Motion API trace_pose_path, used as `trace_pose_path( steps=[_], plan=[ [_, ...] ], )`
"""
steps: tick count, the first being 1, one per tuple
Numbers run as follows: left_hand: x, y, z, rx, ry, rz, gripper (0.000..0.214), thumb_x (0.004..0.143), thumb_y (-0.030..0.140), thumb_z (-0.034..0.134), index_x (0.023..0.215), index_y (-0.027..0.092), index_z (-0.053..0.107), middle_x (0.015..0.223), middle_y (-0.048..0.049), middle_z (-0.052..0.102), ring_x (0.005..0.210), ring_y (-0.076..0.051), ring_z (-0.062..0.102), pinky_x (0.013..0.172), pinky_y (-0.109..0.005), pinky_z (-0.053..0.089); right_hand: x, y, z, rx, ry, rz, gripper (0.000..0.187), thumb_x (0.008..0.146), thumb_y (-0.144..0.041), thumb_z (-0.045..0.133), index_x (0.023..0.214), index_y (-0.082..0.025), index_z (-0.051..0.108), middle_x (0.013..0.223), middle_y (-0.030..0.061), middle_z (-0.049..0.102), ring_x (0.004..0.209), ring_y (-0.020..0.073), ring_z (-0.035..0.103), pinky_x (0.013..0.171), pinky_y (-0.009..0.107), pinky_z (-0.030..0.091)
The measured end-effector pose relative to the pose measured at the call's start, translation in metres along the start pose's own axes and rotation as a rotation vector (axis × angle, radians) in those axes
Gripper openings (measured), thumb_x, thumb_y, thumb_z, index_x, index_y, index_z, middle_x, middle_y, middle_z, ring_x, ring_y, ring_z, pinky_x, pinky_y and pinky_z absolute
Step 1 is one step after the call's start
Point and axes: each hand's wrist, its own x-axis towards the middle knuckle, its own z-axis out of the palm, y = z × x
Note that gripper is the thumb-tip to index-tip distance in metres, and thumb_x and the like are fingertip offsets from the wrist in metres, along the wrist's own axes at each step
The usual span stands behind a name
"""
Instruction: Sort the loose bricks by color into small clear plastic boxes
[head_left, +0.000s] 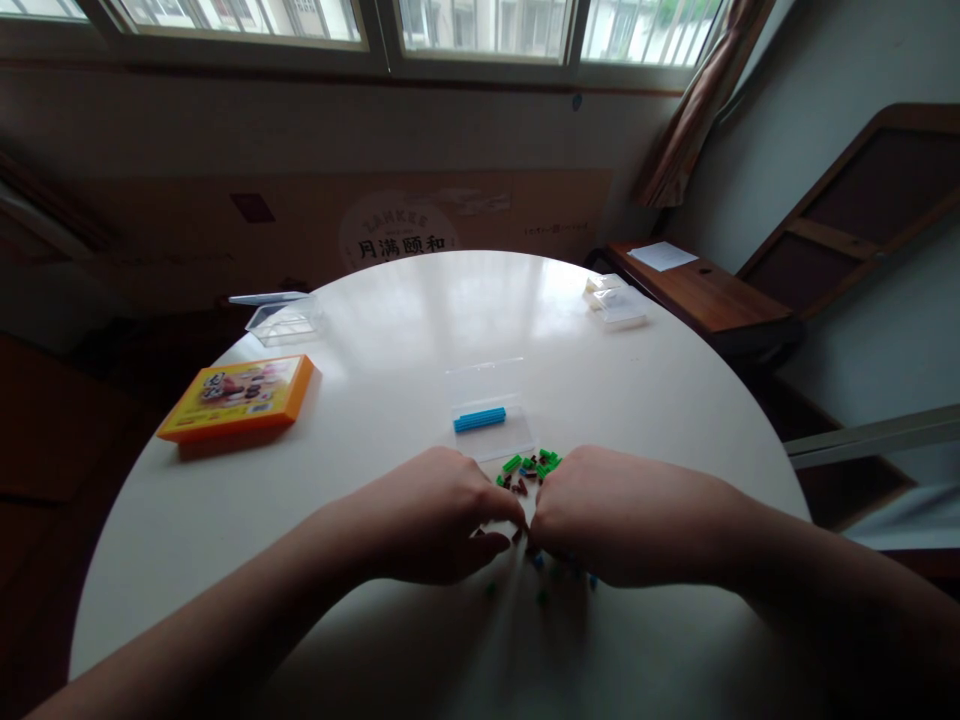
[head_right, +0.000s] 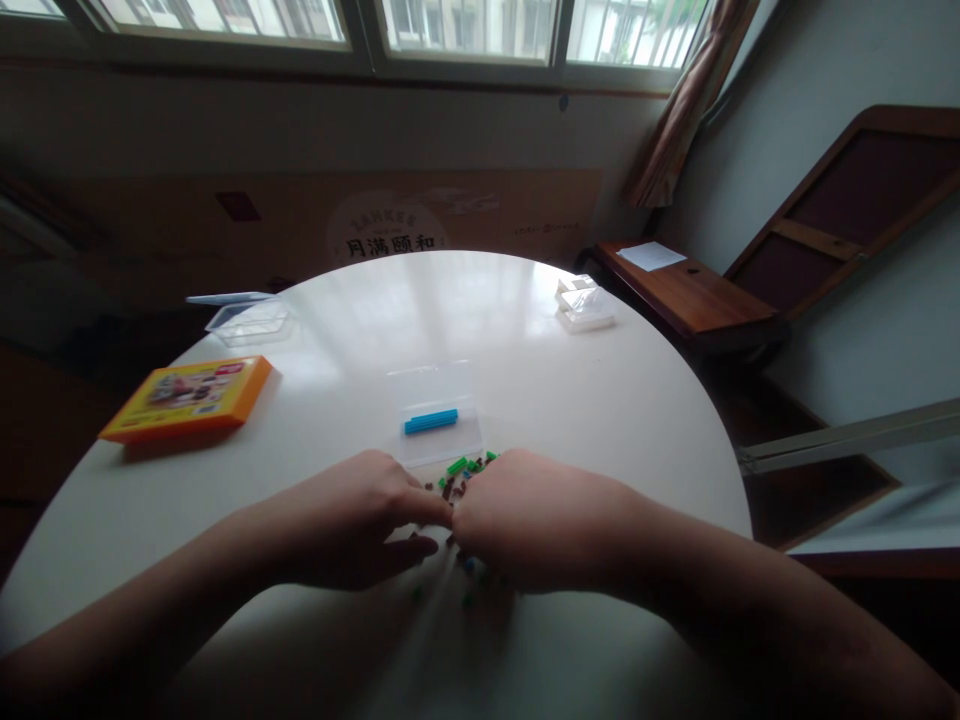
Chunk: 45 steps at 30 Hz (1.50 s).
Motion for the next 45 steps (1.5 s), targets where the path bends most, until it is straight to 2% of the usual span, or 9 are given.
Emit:
trace_pose_path(
  steps=[7,11,16,19,24,30,35,38,45],
  plan=[
    [0.0,0.0,-0.001,0.01,0.014,0.005,0.022,0.08,0.016,0.063,0.095,0.029,0.073,0.078,0.0021,0.075,0.065,-0.015,0.067,0.061,-0.022,0.044,0.0,0.006,0.005,0.036,0.01,-0.042,0.007,0.072,-0.014,0.061,0.076,-0.017,0.066,0.068,0.0033,0.064,0.051,0.0123,0.042,0.046,0.026,0.025],
    [0.0,-0.002,0.001,0.014,0.029,0.011,0.022,0.079,0.014,0.063,0.095,0.028,0.072,0.08,0.0019,0.075,0.068,-0.014,0.068,0.062,-0.022,0.044,0.0,0.004,0.004,0.041,0.013,-0.015,0.008,0.067,-0.015,0.063,0.075,-0.017,0.066,0.07,0.003,0.065,0.051,0.0118,0.041,0.045,0.026,0.025],
    [-0.001,-0.007,0.005,0.025,0.124,0.033,0.02,0.082,0.016,0.061,0.095,0.027,0.072,0.078,0.0015,0.075,0.068,-0.014,0.068,0.062,-0.021,0.044,-0.005,0.005,-0.003,0.061,0.003,-0.036,0.005,0.063,-0.016,0.064,0.067,-0.02,0.065,0.062,-0.001,0.061,0.05,0.011,0.039,0.045,0.026,0.023],
    [-0.001,-0.008,0.006,0.015,0.219,0.048,0.018,0.084,0.018,0.061,0.096,0.025,0.071,0.079,0.0008,0.074,0.068,-0.013,0.067,0.062,-0.02,0.044,-0.009,0.014,-0.011,0.154,0.089,-0.069,0.01,0.067,-0.016,0.062,0.073,-0.022,0.068,0.066,-0.0028,0.063,0.055,0.0107,0.044,0.05,0.024,0.03],
    [-0.002,-0.008,0.007,-0.027,0.323,0.021,0.016,0.09,0.022,0.056,0.096,0.024,0.071,0.078,0.0002,0.073,0.063,-0.011,0.063,0.061,-0.02,0.044,-0.013,0.032,-0.022,0.363,0.167,-0.098,0.013,0.076,-0.01,0.058,0.079,-0.019,0.068,0.069,-0.0034,0.063,0.061,0.0084,0.053,0.059,0.02,0.04],
    [0.0,-0.007,0.006,-0.169,0.408,-0.041,0.014,0.088,0.021,0.06,0.097,0.022,0.071,0.074,0.0015,0.071,0.059,-0.008,0.056,0.06,-0.018,0.042,-0.007,0.041,-0.021,0.495,0.416,-0.172,0.007,0.08,-0.013,0.066,0.085,-0.015,0.069,0.068,-0.0031,0.059,0.059,0.0064,0.052,0.058,0.018,0.042],
    [0.002,-0.001,0.001,-0.312,0.485,-0.128,0.016,0.084,0.017,0.061,0.094,0.019,0.073,0.05,0.0085,0.043,0.046,-0.006,0.033,0.048,-0.017,0.031,0.001,0.043,-0.015,0.523,0.59,-0.196,0.004,0.081,-0.016,0.068,0.085,-0.014,0.069,0.07,-0.0011,0.061,0.06,0.0068,0.054,0.056,0.017,0.043],
    [0.003,0.002,0.0,-0.408,0.503,-0.173,0.018,0.082,0.015,0.059,0.094,0.017,0.073,0.05,0.0091,0.037,0.046,-0.006,0.03,0.046,-0.017,0.028,0.002,0.043,-0.014,0.52,0.635,-0.197,0.004,0.082,-0.016,0.067,0.085,-0.014,0.069,0.07,-0.0007,0.061,0.059,0.0066,0.055,0.057,0.017,0.045],
    [0.003,0.002,-0.002,-0.542,0.472,-0.266,0.021,0.087,0.026,0.058,0.092,0.015,0.075,0.051,0.007,0.041,0.048,-0.006,0.031,0.047,-0.018,0.029,0.003,0.045,-0.013,0.488,0.662,-0.17,0.002,0.081,-0.016,0.069,0.083,-0.015,0.069,0.068,-0.0018,0.061,0.057,0.0063,0.054,0.054,0.017,0.043]
  ],
)
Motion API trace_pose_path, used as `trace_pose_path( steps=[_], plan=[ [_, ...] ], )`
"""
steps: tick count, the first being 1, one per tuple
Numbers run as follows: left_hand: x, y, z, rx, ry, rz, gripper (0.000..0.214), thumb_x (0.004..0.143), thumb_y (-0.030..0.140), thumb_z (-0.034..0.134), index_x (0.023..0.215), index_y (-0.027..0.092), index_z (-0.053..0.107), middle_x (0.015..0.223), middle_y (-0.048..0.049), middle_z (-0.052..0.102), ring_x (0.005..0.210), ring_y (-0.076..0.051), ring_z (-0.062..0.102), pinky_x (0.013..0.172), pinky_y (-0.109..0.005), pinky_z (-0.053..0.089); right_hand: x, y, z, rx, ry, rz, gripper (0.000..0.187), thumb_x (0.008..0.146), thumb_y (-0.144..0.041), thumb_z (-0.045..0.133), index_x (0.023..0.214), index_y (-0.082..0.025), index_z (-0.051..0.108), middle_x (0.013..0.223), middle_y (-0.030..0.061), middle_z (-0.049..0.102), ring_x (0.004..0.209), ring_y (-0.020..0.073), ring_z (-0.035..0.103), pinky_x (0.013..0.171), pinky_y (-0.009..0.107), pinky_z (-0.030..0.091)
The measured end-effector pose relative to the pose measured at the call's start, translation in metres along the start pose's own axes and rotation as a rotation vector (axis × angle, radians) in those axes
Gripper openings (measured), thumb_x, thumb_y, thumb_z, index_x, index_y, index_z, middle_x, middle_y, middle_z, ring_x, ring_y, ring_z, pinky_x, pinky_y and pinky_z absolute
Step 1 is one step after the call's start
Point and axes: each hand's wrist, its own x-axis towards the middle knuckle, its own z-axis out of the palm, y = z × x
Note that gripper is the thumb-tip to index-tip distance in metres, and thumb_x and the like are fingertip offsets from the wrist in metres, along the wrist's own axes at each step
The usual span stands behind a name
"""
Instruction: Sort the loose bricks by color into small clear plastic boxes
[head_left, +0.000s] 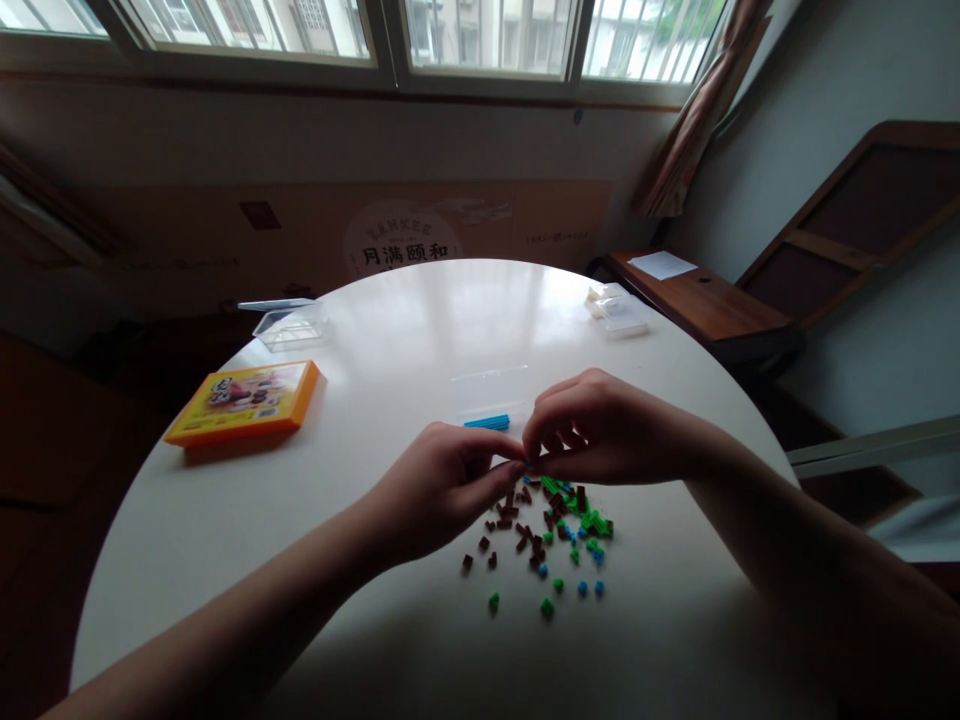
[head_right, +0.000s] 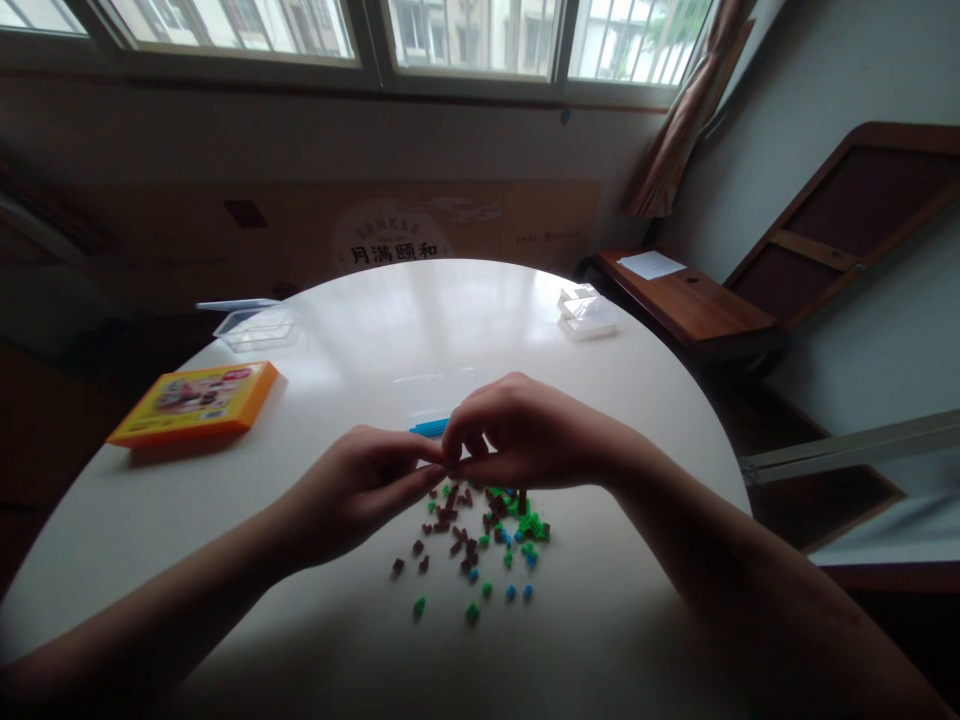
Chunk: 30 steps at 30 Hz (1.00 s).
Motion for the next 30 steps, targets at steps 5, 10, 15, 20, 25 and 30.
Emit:
trace_pose_path(
  steps=[5,10,15,20,25,30],
  plan=[
    [0.004,-0.005,-0.002,-0.082,0.063,-0.149,0.027,0.084,0.037,0.063,0.09,0.014,0.075,0.057,0.0028,0.053,0.053,-0.009,0.04,0.049,-0.02,0.032,0.001,-0.002,0.004,-0.149,0.081,-0.003,0.005,0.085,-0.018,0.066,0.087,-0.016,0.07,0.075,0.0007,0.065,0.064,0.0087,0.057,0.058,0.021,0.042],
    [0.008,-0.01,-0.004,-0.302,0.102,-0.193,0.029,0.08,0.038,0.07,0.093,0.014,0.076,0.08,-0.0052,0.071,0.072,-0.015,0.058,0.065,-0.025,0.046,0.001,-0.006,0.009,-0.315,0.178,0.003,0.01,0.09,-0.022,0.062,0.09,-0.018,0.072,0.078,0.0015,0.066,0.064,0.0098,0.056,0.058,0.023,0.039],
    [0.009,-0.009,-0.004,-0.373,0.153,-0.231,0.031,0.082,0.04,0.068,0.095,0.013,0.077,0.057,-0.0009,0.062,0.06,-0.013,0.053,0.055,-0.023,0.042,0.001,-0.004,0.014,-0.36,0.255,-0.026,0.014,0.092,-0.027,0.06,0.096,-0.019,0.072,0.078,0.0014,0.067,0.066,0.0102,0.058,0.059,0.023,0.039],
    [0.008,-0.008,-0.003,-0.376,0.16,-0.229,0.035,0.084,0.042,0.065,0.098,0.013,0.077,0.041,0.0054,0.041,0.05,-0.011,0.043,0.05,-0.022,0.036,0.002,-0.007,0.018,-0.464,0.3,-0.021,0.017,0.093,-0.03,0.06,0.094,-0.019,0.073,0.078,0.001,0.069,0.069,0.0109,0.06,0.059,0.024,0.038],
    [0.008,-0.007,-0.002,-0.405,0.164,-0.22,0.038,0.086,0.043,0.062,0.103,0.012,0.075,0.042,0.0067,0.036,0.048,-0.009,0.037,0.049,-0.022,0.033,0.003,-0.009,0.022,-0.546,0.343,0.018,0.019,0.094,-0.031,0.058,0.092,-0.02,0.074,0.079,0.002,0.07,0.072,0.0129,0.062,0.062,0.025,0.04],
    [0.008,-0.007,-0.001,-0.533,0.128,-0.219,0.047,0.083,0.043,0.064,0.115,0.009,0.069,0.047,0.0092,0.031,0.045,-0.005,0.023,0.043,-0.02,0.02,0.004,-0.008,0.022,-0.573,0.371,0.055,0.02,0.094,-0.03,0.057,0.093,-0.022,0.075,0.082,0.0029,0.072,0.074,0.0147,0.063,0.066,0.026,0.042]
  ],
)
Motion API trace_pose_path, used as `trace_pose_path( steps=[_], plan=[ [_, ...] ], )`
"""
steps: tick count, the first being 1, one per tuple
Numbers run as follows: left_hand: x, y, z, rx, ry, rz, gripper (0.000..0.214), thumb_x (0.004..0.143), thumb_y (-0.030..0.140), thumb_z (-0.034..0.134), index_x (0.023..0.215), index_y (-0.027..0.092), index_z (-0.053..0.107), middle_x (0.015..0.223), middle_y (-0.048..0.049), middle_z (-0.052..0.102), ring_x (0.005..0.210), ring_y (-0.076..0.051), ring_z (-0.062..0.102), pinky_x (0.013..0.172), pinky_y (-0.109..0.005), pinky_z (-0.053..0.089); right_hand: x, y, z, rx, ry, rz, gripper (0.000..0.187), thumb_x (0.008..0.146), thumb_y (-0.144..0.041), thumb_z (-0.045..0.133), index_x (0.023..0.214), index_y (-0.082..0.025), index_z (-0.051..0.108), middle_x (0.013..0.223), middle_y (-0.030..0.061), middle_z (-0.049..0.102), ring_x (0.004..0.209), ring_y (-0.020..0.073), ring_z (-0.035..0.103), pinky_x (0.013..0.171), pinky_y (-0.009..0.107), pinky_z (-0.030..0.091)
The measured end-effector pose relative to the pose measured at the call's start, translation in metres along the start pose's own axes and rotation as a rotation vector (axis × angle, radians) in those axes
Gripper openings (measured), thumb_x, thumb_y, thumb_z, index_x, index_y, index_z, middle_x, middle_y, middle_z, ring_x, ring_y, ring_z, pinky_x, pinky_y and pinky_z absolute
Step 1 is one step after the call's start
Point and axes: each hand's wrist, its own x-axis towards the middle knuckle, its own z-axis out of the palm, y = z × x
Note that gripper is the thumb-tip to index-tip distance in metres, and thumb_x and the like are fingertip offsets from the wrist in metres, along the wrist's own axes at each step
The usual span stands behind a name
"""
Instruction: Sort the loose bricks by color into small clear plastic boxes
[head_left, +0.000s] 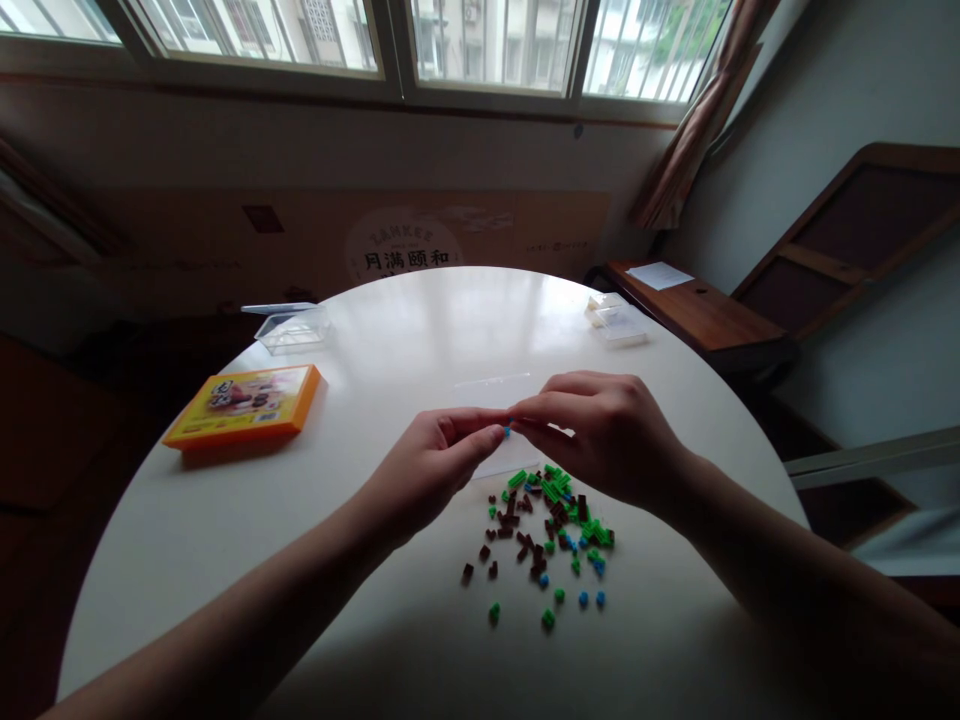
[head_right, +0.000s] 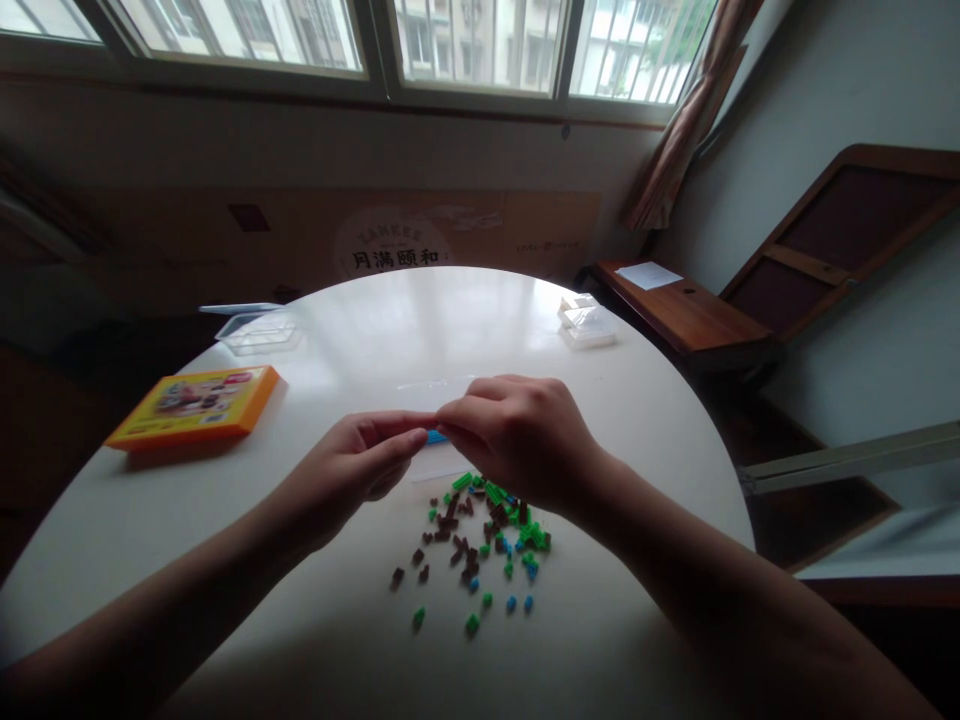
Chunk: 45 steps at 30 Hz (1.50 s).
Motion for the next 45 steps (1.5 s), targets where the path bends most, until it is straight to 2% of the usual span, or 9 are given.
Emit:
trace_pose_path(
  steps=[5,11,14,17,19,23,27,35,45],
  plan=[
    [0.0,0.001,-0.001,-0.081,-0.044,-0.034,0.057,0.083,0.044,0.064,0.126,0.007,0.062,0.05,0.0095,0.03,0.044,-0.005,0.021,0.041,-0.019,0.015,-0.001,0.001,-0.001,-0.013,-0.026,0.03,0.02,0.094,-0.03,0.057,0.099,-0.023,0.074,0.085,0.0023,0.072,0.076,0.015,0.064,0.067,0.026,0.043],
    [0.0,0.0,-0.002,-0.019,-0.054,-0.016,0.056,0.084,0.044,0.062,0.126,0.008,0.062,0.05,0.0094,0.029,0.045,-0.005,0.02,0.042,-0.02,0.016,-0.002,0.001,-0.001,0.016,-0.031,0.059,0.019,0.093,-0.029,0.058,0.099,-0.022,0.074,0.087,0.0022,0.072,0.072,0.0133,0.062,0.065,0.025,0.042],
    [-0.003,0.003,-0.005,0.107,-0.05,0.012,0.052,0.085,0.043,0.059,0.125,0.01,0.062,0.05,0.0086,0.033,0.046,-0.006,0.021,0.043,-0.021,0.02,-0.001,0.002,-0.001,0.082,-0.024,0.091,0.015,0.09,-0.026,0.061,0.096,-0.021,0.074,0.083,0.0011,0.071,0.068,0.0119,0.06,0.062,0.025,0.041],
    [-0.007,0.013,-0.013,0.305,-0.044,0.045,0.051,0.087,0.043,0.058,0.128,0.013,0.06,0.058,0.0052,0.046,0.05,-0.008,0.033,0.046,-0.021,0.028,0.002,0.004,-0.006,0.158,0.002,0.122,0.012,0.086,-0.022,0.066,0.094,-0.021,0.074,0.078,0.0,0.07,0.063,0.0105,0.057,0.061,0.024,0.041],
    [-0.009,0.02,-0.021,0.498,0.033,0.095,0.045,0.089,0.044,0.055,0.122,0.015,0.063,0.061,0.0036,0.051,0.054,-0.01,0.04,0.048,-0.021,0.032,0.003,0.006,-0.009,0.172,0.013,0.151,0.011,0.084,-0.023,0.068,0.093,-0.021,0.074,0.077,-0.0005,0.069,0.061,0.0101,0.056,0.06,0.024,0.042],
    [-0.009,0.025,-0.031,0.909,0.04,0.141,0.033,0.089,0.043,0.052,0.082,0.016,0.07,0.053,0.0031,0.05,0.049,-0.01,0.04,0.048,-0.022,0.028,0.003,0.012,-0.006,0.121,-0.124,0.214,0.011,0.082,-0.022,0.069,0.091,-0.023,0.076,0.076,-0.0006,0.071,0.062,0.0114,0.057,0.061,0.025,0.041],
    [-0.004,0.015,-0.031,1.112,-0.018,0.108,0.035,0.087,0.042,0.052,0.065,0.017,0.063,0.058,-0.0006,0.058,0.049,-0.011,0.043,0.048,-0.024,0.025,0.003,0.017,0.011,0.101,-0.303,0.307,0.013,0.082,-0.022,0.066,0.089,-0.023,0.077,0.077,0.0003,0.073,0.066,0.0134,0.062,0.064,0.026,0.044],
    [0.002,0.003,-0.034,1.234,-0.018,-0.071,0.038,0.087,0.045,0.047,0.065,0.019,0.065,0.068,-0.0061,0.066,0.054,-0.016,0.052,0.048,-0.026,0.026,0.003,0.021,0.03,-0.02,-0.455,0.429,0.018,0.083,-0.029,0.062,0.09,-0.025,0.078,0.08,0.0013,0.074,0.072,0.0172,0.065,0.064,0.029,0.044],
    [0.002,-0.004,-0.034,1.242,-0.067,-0.086,0.045,0.087,0.055,0.045,0.071,0.02,0.069,0.072,-0.0082,0.069,0.056,-0.018,0.055,0.048,-0.027,0.027,0.004,0.017,0.037,-0.152,-0.491,0.454,0.022,0.084,-0.031,0.058,0.092,-0.029,0.078,0.083,0.0023,0.075,0.073,0.0186,0.065,0.06,0.029,0.04]
  ],
)
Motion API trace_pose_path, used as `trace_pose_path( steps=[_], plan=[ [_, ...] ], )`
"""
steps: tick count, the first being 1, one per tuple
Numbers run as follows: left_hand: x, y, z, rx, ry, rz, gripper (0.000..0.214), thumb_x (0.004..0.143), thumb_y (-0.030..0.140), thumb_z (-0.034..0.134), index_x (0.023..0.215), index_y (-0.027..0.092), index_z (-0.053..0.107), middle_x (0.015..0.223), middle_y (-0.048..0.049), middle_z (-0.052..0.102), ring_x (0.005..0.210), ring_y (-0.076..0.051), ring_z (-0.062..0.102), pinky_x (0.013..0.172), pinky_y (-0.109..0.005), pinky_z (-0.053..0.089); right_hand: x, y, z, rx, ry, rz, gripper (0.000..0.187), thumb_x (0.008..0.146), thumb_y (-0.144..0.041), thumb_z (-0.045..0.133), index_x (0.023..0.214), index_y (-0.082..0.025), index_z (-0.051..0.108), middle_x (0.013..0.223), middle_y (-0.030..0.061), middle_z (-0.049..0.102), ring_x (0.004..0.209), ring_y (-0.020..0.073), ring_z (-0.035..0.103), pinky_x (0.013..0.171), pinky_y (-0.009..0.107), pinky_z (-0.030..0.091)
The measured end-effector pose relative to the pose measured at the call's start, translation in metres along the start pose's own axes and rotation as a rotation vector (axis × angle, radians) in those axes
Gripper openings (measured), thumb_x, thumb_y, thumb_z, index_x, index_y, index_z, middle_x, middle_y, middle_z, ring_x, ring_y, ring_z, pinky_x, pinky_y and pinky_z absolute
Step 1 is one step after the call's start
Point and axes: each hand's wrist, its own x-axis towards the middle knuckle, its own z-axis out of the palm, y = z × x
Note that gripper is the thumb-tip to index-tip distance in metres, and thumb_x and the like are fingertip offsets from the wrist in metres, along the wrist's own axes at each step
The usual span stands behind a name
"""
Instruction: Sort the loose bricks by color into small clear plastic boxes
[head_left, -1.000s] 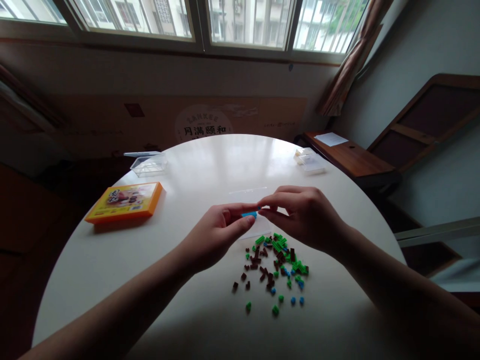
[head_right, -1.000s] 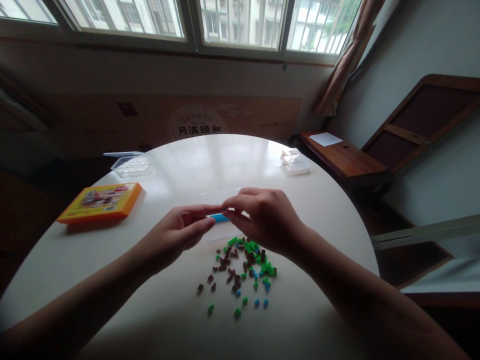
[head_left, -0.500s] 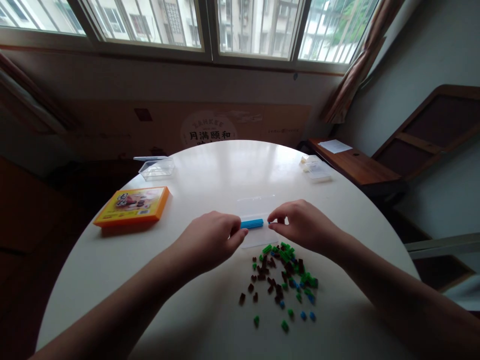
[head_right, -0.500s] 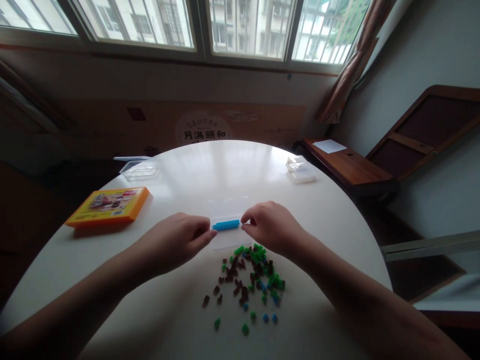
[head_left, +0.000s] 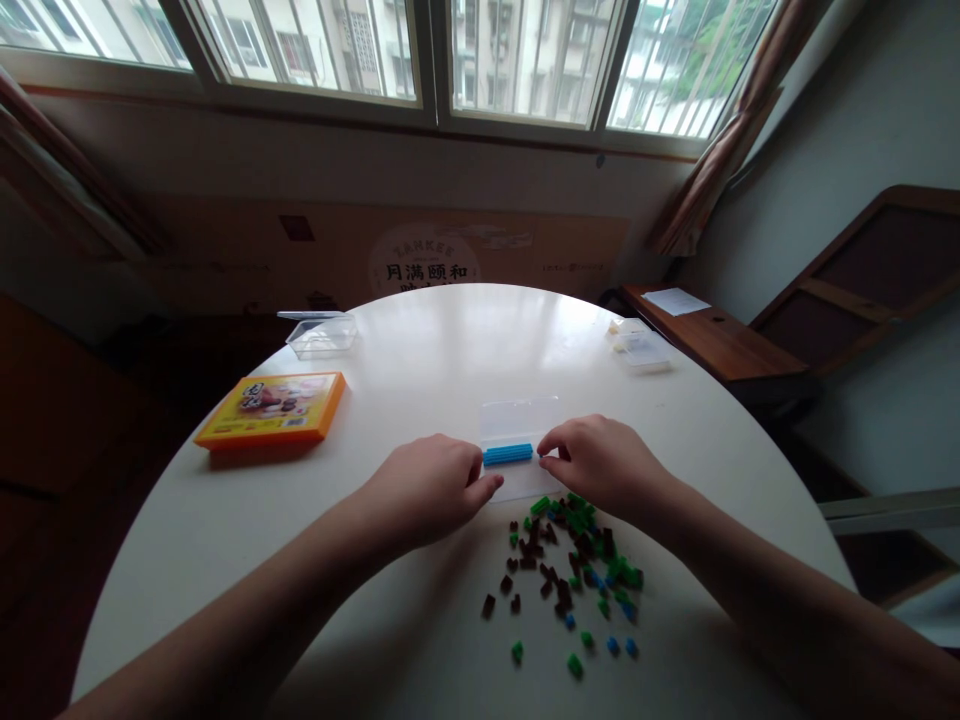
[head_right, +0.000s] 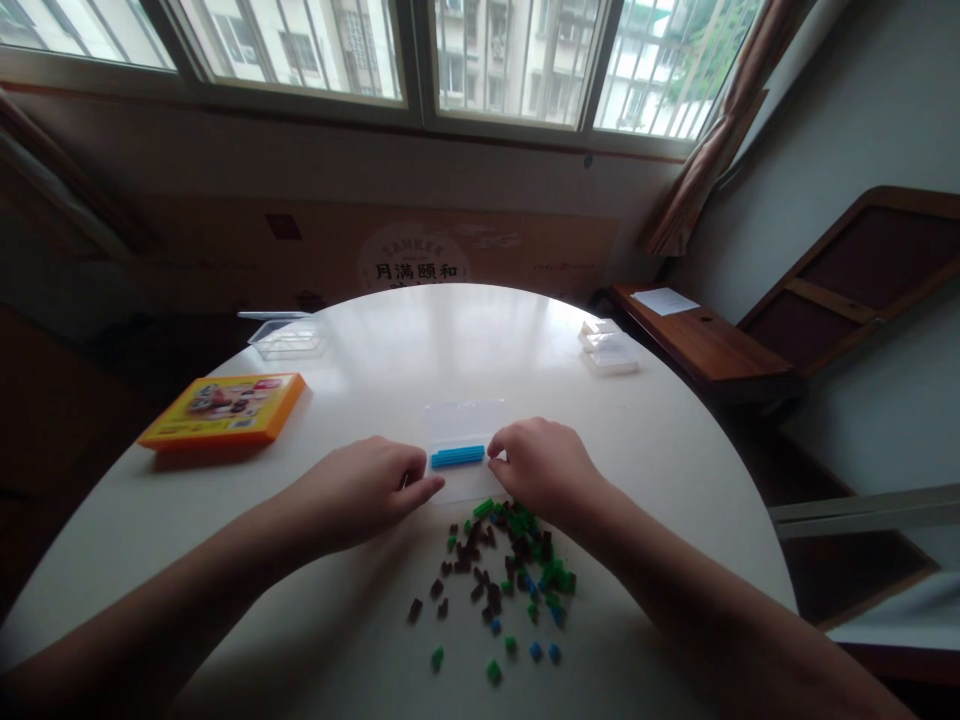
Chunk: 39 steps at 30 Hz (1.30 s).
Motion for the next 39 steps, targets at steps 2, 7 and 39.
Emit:
trace_pose_path(
  steps=[2,7,39],
  plan=[
    [0.0,0.0,0.001,0.0,-0.014,-0.002,0.044,0.087,0.054,0.045,0.071,0.02,0.069,0.073,-0.0079,0.069,0.058,-0.019,0.057,0.049,-0.027,0.029,0.001,-0.002,0.001,-0.027,-0.004,0.012,0.022,0.084,-0.031,0.058,0.093,-0.029,0.078,0.084,0.0022,0.075,0.074,0.0191,0.066,0.061,0.029,0.041],
    [0.002,0.001,0.0,0.025,-0.075,-0.031,0.041,0.086,0.054,0.044,0.074,0.023,0.068,0.076,-0.0057,0.07,0.063,-0.02,0.058,0.052,-0.029,0.034,-0.001,-0.003,-0.001,-0.039,0.005,0.017,0.023,0.084,-0.035,0.059,0.098,-0.031,0.077,0.087,0.0003,0.075,0.076,0.0184,0.066,0.062,0.029,0.041],
    [0.001,0.001,-0.002,0.029,-0.094,-0.05,0.039,0.085,0.054,0.046,0.076,0.022,0.068,0.08,-0.0076,0.069,0.066,-0.022,0.059,0.059,-0.032,0.043,-0.003,0.002,0.003,-0.02,0.024,-0.024,0.025,0.088,-0.03,0.053,0.093,-0.029,0.077,0.089,0.0,0.072,0.077,0.0163,0.064,0.061,0.028,0.042]
  ],
)
